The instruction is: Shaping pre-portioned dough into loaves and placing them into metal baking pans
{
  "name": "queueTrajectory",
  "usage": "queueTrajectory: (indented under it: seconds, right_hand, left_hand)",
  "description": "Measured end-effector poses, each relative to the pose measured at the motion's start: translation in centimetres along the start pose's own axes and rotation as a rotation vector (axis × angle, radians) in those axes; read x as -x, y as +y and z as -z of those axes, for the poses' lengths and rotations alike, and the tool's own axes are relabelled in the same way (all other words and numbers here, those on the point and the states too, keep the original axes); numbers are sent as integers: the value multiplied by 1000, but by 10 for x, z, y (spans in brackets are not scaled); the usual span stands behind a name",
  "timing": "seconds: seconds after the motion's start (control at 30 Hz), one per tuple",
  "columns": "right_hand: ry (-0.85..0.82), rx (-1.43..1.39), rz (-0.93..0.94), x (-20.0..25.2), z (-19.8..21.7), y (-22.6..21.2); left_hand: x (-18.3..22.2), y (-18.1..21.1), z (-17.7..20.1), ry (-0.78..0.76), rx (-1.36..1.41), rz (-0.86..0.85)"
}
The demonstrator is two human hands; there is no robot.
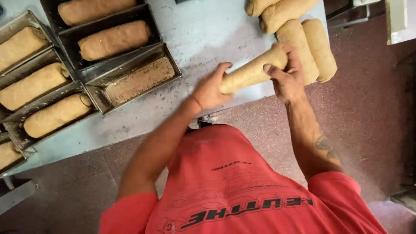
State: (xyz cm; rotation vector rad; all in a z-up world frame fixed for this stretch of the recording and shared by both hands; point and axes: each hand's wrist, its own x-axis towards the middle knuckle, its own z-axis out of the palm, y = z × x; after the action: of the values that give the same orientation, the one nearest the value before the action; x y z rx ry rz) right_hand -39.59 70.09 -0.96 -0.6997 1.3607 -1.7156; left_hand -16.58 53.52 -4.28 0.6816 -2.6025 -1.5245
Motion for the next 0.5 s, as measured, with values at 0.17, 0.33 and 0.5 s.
queueTrajectory:
  seconds: [0.17,0.33,0.5]
  right_hand:
    - [-20,586,-152,8,49,54]
    - [-170,645,247,-10,47,78]
    - [-59,513,223,-21,15,104]
  left_hand:
    - [-15,-33,30,-230,-432,35]
    - [-12,-65,3,223,-150,73]
    - [-40,-92,-38,720,48,-17]
